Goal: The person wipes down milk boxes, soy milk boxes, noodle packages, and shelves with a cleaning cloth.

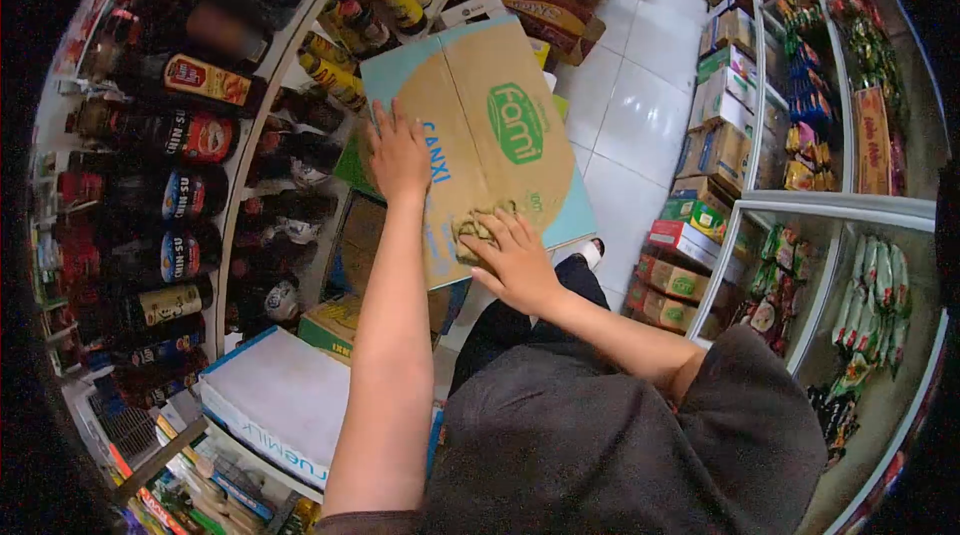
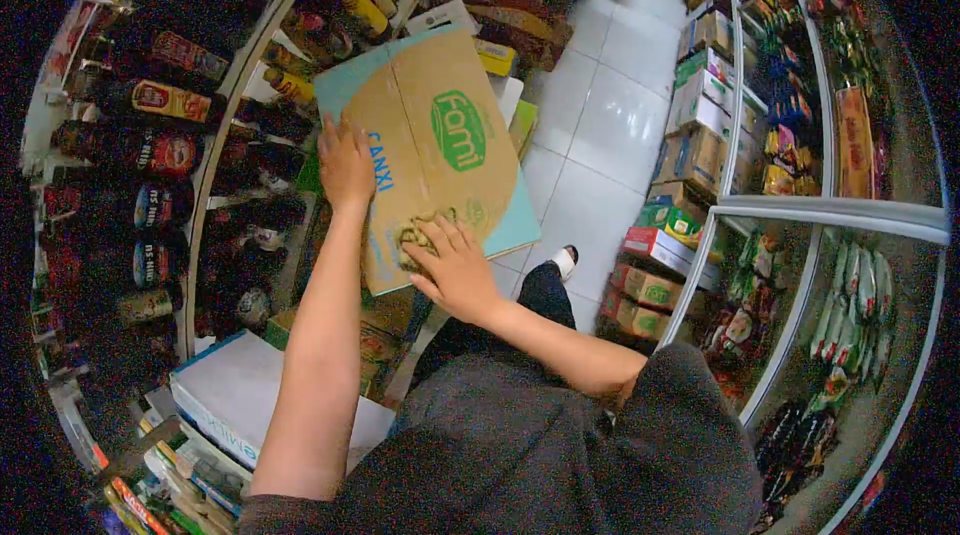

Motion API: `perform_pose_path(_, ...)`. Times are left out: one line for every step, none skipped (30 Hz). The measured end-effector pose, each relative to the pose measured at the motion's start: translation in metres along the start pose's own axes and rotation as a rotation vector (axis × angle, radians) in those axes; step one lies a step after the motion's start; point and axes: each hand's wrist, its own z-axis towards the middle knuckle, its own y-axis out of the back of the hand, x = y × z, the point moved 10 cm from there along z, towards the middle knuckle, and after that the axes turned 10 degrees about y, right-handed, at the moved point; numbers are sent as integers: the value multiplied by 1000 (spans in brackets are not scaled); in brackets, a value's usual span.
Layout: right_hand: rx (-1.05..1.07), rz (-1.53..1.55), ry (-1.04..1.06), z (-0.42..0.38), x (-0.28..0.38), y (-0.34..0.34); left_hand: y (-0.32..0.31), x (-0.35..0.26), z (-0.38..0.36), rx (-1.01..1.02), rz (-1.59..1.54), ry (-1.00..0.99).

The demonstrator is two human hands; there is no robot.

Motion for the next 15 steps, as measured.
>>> perform_pose_path(1,11,7,1,1,1,0,0,-1,-10,-6,15)
perform_pose_path(11,9,27,10,5,-7,-3,1,-2,0,22,11)
perform_pose_path(-85,43,-24,27,0,-11,-3,1,0,2,50,10)
perform_pose_path(-177,80,-74,40,-7,-13,0,3,4,-16,46,36)
perform_pose_path(-156,84,-43,53,-9,-21,-3,3,6,25,-12,25)
perform_pose_path(-230,311,-113,63,-22,-26,-6,7,6,68,-71,19)
perform_pose_path(-302,536,-181,75,-29,-25,2,13,8,-45,-220,5)
perform_pose_path(-350,835,-252,79,-39,-25,0,24,18,-71,-227,38)
perform_pose_path(-418,913,-334,76,-44,-3,-7,47,20,7,-578,161)
perform_pose_path(-440,860,-338,75,-64,9,-16,65,15,82,-932,279)
perform_pose_path(-465,622,-213,78,-76,31,-7,74,11,18,-836,249)
perform_pose_path(-502,381,-139,81,-88,50,26,71,-5,-97,-825,238)
perform_pose_path(-532,145,-66,84,-95,64,57,59,-33,-205,-805,234)
perform_pose_path(-483,61,-75,94,-112,66,66,48,-58,-277,-852,205)
perform_pose_path(-436,-29,-88,99,-123,63,44,34,-71,-40,-779,158)
